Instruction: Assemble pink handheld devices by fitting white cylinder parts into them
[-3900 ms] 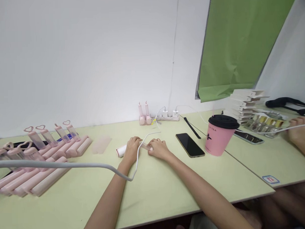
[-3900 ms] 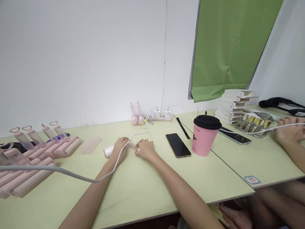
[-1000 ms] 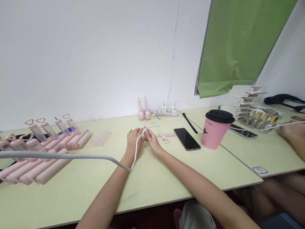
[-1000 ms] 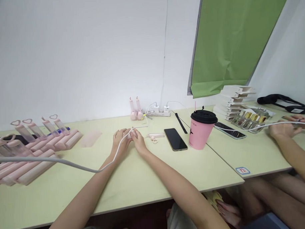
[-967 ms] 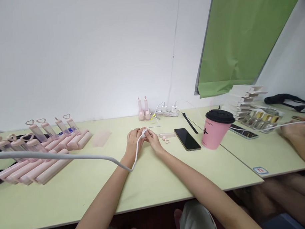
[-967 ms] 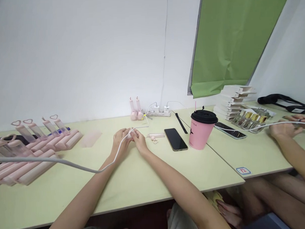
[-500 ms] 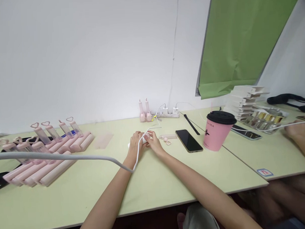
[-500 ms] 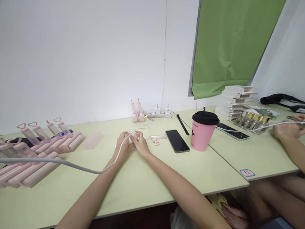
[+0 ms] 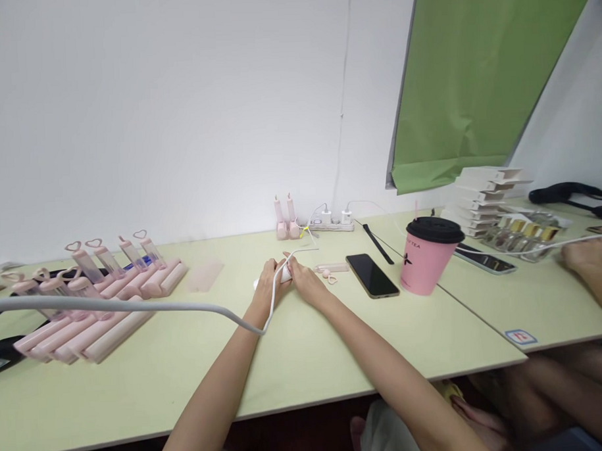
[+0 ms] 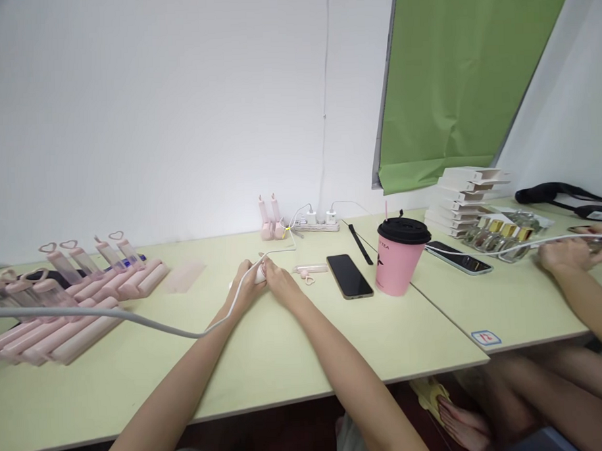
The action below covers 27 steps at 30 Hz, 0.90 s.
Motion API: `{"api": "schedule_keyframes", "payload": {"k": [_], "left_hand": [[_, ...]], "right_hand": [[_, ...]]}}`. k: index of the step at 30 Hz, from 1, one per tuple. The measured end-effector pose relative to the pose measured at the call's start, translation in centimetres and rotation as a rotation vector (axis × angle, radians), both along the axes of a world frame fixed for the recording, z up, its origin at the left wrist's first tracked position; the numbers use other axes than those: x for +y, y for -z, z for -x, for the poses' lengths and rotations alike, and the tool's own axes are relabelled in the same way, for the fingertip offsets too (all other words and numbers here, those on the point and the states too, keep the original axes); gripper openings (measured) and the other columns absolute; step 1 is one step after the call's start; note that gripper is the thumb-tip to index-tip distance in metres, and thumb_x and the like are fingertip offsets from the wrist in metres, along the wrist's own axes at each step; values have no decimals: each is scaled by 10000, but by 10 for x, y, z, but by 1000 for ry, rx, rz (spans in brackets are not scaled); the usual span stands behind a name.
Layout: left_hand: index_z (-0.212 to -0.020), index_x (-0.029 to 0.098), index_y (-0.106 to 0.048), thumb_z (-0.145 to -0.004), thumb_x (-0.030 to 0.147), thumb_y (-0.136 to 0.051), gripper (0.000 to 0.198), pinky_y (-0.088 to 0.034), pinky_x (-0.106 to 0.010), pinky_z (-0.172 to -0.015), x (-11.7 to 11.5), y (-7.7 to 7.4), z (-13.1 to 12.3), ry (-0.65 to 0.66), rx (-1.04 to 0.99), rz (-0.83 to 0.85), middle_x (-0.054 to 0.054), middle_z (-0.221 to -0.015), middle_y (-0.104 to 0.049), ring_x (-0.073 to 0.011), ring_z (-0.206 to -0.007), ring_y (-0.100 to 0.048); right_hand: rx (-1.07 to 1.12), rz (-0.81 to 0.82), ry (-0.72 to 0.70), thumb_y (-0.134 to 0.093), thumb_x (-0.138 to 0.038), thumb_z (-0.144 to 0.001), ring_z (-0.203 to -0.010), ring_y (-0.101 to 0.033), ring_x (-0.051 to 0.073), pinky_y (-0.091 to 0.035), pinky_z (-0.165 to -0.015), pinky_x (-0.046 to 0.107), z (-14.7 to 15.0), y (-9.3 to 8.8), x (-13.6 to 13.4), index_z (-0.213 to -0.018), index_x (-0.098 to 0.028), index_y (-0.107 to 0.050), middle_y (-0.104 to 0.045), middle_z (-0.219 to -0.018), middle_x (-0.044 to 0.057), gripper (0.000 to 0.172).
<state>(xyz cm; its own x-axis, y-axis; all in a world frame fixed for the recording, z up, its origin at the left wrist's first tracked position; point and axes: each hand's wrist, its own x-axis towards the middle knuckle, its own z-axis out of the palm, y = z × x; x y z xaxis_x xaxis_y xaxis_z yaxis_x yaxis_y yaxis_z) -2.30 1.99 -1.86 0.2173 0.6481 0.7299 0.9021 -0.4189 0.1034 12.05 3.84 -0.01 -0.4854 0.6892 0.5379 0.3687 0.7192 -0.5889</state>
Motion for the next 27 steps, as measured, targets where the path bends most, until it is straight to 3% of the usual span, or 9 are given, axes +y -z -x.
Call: {"api": "schedule_keyframes", "payload": {"k": [5,12,17,19,23,27], "left_hand": [[-1118,186,-497,-791,260,-534,337,-413,-256,-662,0,2,1,0,-26,17,-25,-824,-409,-157,-770,-447],[-1099,194,-523,-783,262,-544,323,-426,-258,-660,-9,-3,5,21,-59,29,-24,-815,-419,-149,-741,-461],[-1074,212,-540,-800,262,-510,280,-436,-253,-651,-18,-4,9,-15,-49,-16,-23,-823,-429,-146,-739,-477],[-1089,209,-529,-796,271,-523,300,-440,-247,-648,-20,-5,10,-28,-52,-20,-24,-833,-431,-147,-750,-487],[-1113,217,-519,-782,291,-558,342,-450,-255,-658,-20,-6,12,-17,-49,-12,-32,-849,-453,-159,-784,-505],[-1124,228,-517,-782,317,-568,357,-461,-272,-700,-18,-7,11,16,-51,3,-46,-900,-484,-171,-835,-518]], "right_hand": [[-40,-37,26,-252,-245,-920,-908,-559,170,-417,-802,289,3,7,1,-1263,-197,-375,-570,-1103,99,368],[55,50,26,-215,-337,-941,-741,-559,148,-421,-692,257,10,11,-5,-1157,-235,-424,-603,-883,33,318],[113,69,66,-264,-387,-928,-746,-574,162,-435,-727,296,17,10,-10,-1126,-225,-463,-611,-855,41,325],[241,140,32,-317,-430,-906,-817,-582,169,-450,-760,307,18,11,-12,-1111,-221,-495,-615,-913,51,343],[493,456,-120,-419,-517,-833,-895,-585,177,-514,-692,297,17,12,-10,-1089,-224,-524,-569,-1100,68,403],[565,602,-155,-608,-494,-710,-878,-601,179,-527,-666,286,16,14,-4,-1077,-224,-508,-564,-1109,72,466]]}}
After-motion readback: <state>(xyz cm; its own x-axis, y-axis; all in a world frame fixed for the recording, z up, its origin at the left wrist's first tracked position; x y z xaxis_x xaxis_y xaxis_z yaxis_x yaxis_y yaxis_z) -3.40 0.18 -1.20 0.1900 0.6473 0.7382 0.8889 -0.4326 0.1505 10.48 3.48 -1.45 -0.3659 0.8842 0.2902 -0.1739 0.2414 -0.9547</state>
